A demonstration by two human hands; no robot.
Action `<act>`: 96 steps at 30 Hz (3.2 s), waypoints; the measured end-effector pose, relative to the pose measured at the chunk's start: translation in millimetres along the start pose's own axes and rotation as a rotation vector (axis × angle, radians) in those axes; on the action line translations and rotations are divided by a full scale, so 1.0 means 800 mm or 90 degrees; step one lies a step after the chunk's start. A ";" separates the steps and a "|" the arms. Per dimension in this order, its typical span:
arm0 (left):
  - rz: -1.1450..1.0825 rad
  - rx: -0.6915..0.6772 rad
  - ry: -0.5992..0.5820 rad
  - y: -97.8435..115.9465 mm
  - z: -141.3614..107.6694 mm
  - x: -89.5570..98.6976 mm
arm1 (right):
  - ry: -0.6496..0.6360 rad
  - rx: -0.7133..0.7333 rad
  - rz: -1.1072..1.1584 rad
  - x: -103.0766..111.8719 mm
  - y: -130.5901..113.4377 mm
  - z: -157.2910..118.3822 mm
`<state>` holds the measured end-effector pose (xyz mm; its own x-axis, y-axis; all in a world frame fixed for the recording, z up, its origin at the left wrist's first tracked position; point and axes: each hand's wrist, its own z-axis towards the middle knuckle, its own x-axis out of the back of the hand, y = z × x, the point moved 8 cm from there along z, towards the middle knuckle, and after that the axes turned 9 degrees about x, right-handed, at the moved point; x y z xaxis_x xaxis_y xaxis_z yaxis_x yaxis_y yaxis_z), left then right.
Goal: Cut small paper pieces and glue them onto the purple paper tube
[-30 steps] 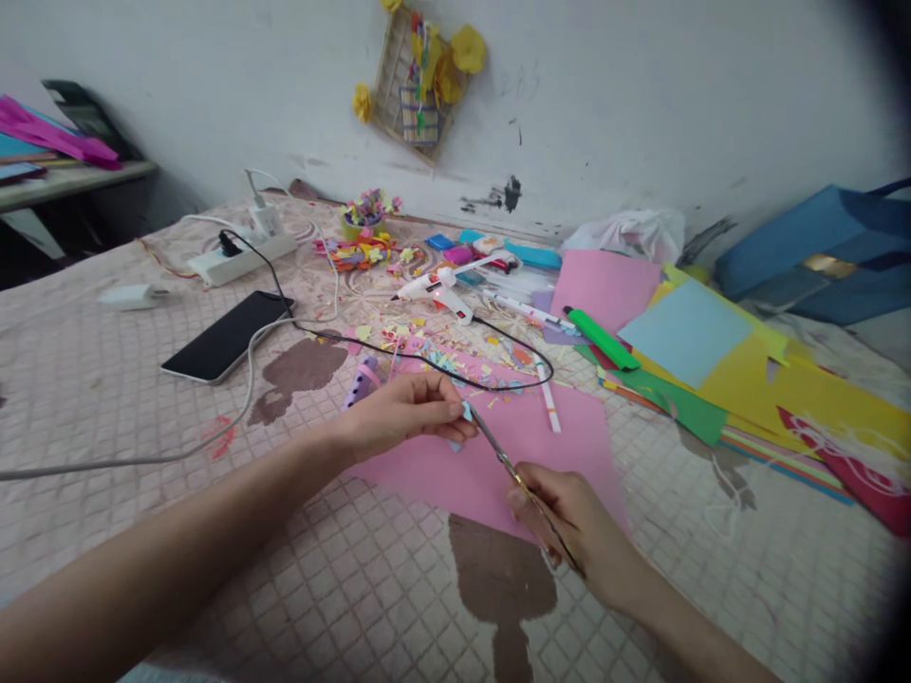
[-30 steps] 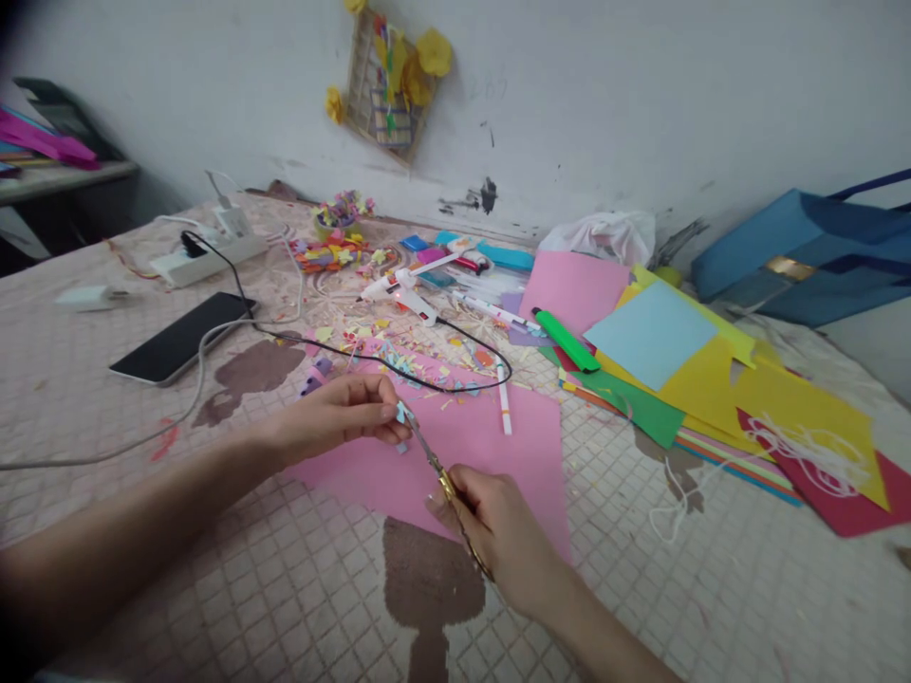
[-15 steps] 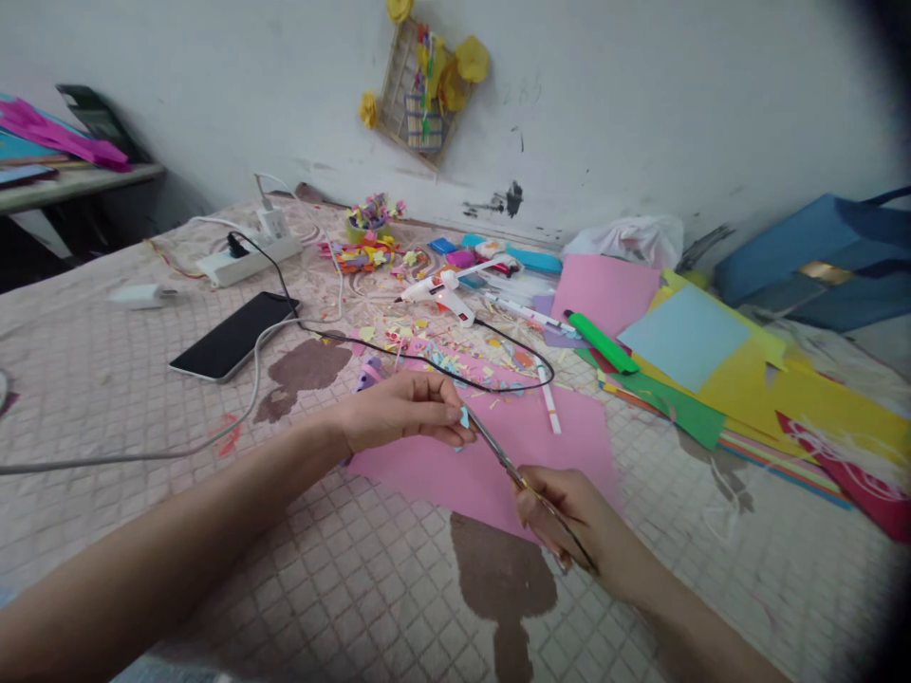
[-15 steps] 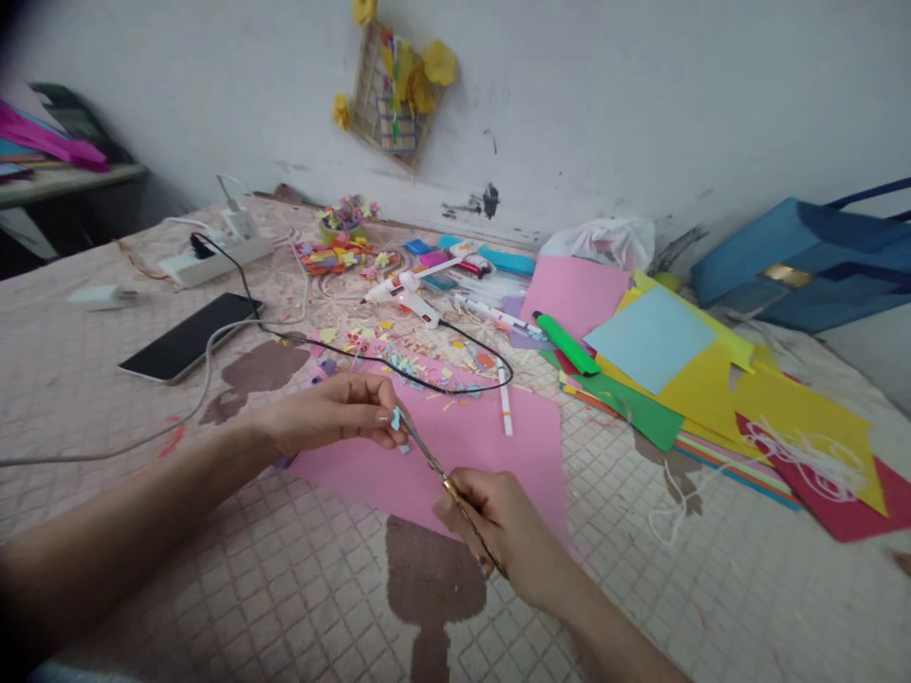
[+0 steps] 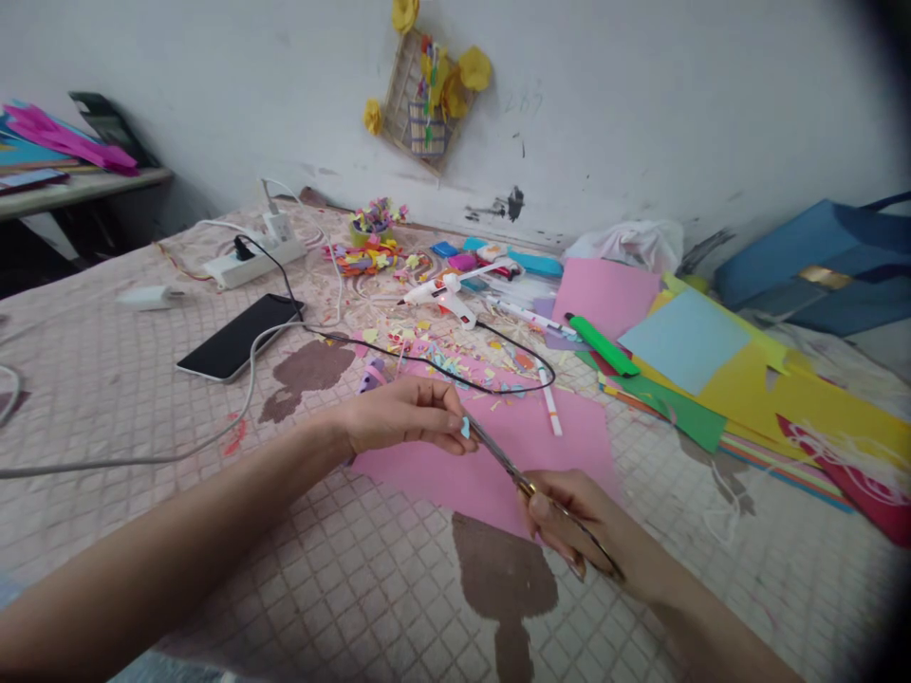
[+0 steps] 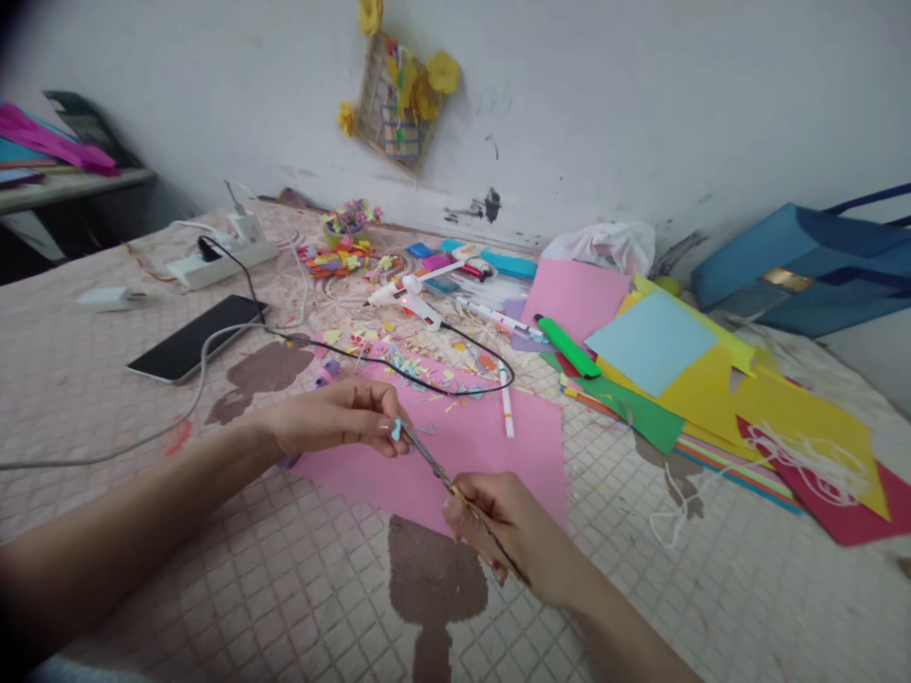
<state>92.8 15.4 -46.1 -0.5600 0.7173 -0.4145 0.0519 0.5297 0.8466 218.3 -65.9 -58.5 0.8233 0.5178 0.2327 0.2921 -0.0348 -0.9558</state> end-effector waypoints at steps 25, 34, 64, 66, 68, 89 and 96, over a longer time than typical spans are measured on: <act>0.028 0.008 -0.026 0.002 -0.002 -0.004 | -0.008 -0.032 -0.072 0.003 -0.003 0.001; -0.013 -0.018 0.003 0.003 -0.001 -0.002 | -0.036 0.036 0.001 -0.006 -0.009 0.000; 0.021 0.007 -0.034 -0.006 -0.001 -0.012 | -0.084 0.015 -0.054 0.010 -0.001 -0.003; 0.023 0.009 -0.037 -0.006 -0.001 -0.013 | -0.090 0.016 -0.079 0.011 0.000 -0.004; 0.024 0.013 -0.041 -0.006 -0.001 -0.014 | -0.095 0.016 -0.093 0.011 0.000 -0.004; 0.004 0.045 -0.076 -0.015 0.002 -0.015 | -0.104 0.016 -0.152 0.015 -0.004 -0.002; 0.004 0.046 -0.073 -0.013 -0.001 -0.015 | -0.094 0.024 -0.172 0.017 -0.005 0.000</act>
<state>98.3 0.9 -50.0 -0.4620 0.7656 -0.4477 0.1165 0.5529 0.8251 228.6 -59.0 -51.4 0.6374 0.6226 0.4539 0.4708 0.1516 -0.8691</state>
